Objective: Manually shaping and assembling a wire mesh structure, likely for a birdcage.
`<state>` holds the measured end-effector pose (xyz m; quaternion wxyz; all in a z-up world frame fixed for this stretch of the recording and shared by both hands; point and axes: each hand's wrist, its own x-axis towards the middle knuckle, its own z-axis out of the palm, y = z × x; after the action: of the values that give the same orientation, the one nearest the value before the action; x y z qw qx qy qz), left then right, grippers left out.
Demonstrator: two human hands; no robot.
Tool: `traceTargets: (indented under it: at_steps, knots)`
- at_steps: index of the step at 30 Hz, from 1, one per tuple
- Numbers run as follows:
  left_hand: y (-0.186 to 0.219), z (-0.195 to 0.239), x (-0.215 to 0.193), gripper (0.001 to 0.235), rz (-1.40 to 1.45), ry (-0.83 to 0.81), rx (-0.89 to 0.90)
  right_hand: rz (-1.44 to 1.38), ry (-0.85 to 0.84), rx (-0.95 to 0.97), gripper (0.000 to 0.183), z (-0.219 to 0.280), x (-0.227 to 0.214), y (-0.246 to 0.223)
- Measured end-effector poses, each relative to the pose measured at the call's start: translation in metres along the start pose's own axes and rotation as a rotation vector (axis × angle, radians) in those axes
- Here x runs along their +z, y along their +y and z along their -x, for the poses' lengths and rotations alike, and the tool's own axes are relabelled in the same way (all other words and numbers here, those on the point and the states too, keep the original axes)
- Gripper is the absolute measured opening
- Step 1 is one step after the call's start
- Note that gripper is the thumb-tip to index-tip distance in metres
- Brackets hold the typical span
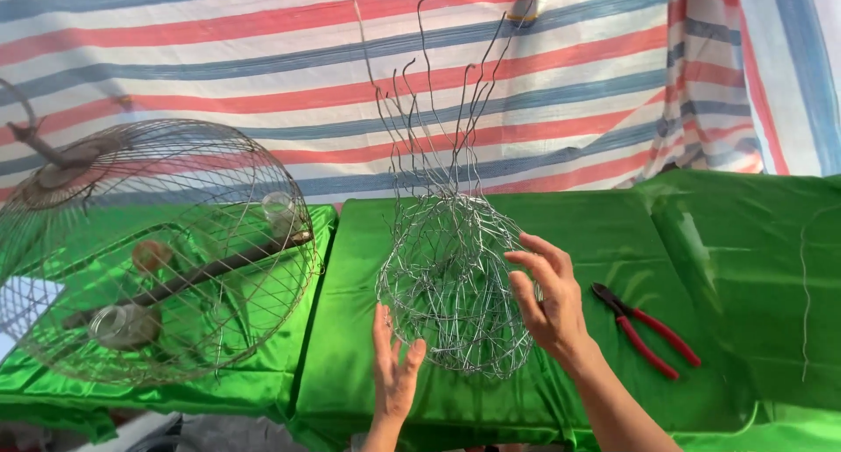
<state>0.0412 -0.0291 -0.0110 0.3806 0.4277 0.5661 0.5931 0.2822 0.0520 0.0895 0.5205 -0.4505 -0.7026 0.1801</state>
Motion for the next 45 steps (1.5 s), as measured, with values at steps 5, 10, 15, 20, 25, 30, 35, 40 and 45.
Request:
traceTargets:
  at_steps: [5, 10, 15, 20, 25, 30, 35, 40, 45]
  knots:
    - [0.003, 0.001, 0.000, 0.118, 0.010, 0.004, 0.019, 0.298, -0.109, -0.244, 0.030, 0.002, 0.014, 0.008]
    - [0.000, -0.001, -0.001, 0.116, -0.011, 0.009, 0.056, 0.316, -0.050, -0.274, 0.018, 0.003, 0.017, 0.005]
    - [0.000, -0.001, -0.003, 0.117, -0.065, 0.002, 0.029, 0.404, 0.018, -0.284, 0.024, 0.003, 0.016, -0.001]
    - [0.008, 0.001, -0.003, 0.113, -0.054, -0.008, 0.044, 0.485, 0.056, -0.436, 0.017, 0.001, 0.016, -0.005]
    - [0.014, 0.002, -0.006, 0.113, -0.042, -0.023, 0.032, 0.499, 0.071, -0.502, 0.010, -0.001, 0.020, -0.010]
    - [0.010, 0.002, -0.008, 0.114, -0.051, -0.046, 0.077, 0.554, 0.053, -0.434, 0.011, 0.001, 0.022, -0.004]
    - [0.010, 0.003, -0.007, 0.112, -0.056, -0.033, 0.042, 0.493, 0.014, -0.378, 0.014, 0.002, 0.019, 0.002]
    - [0.013, -0.003, -0.010, 0.113, -0.098, -0.051, 0.031, 0.348, 0.029, -0.350, 0.028, 0.007, 0.014, -0.003]
    - [0.017, -0.005, -0.017, 0.114, -0.137, -0.079, -0.013, 0.161, 0.163, -0.306, 0.042, 0.030, 0.011, 0.008]
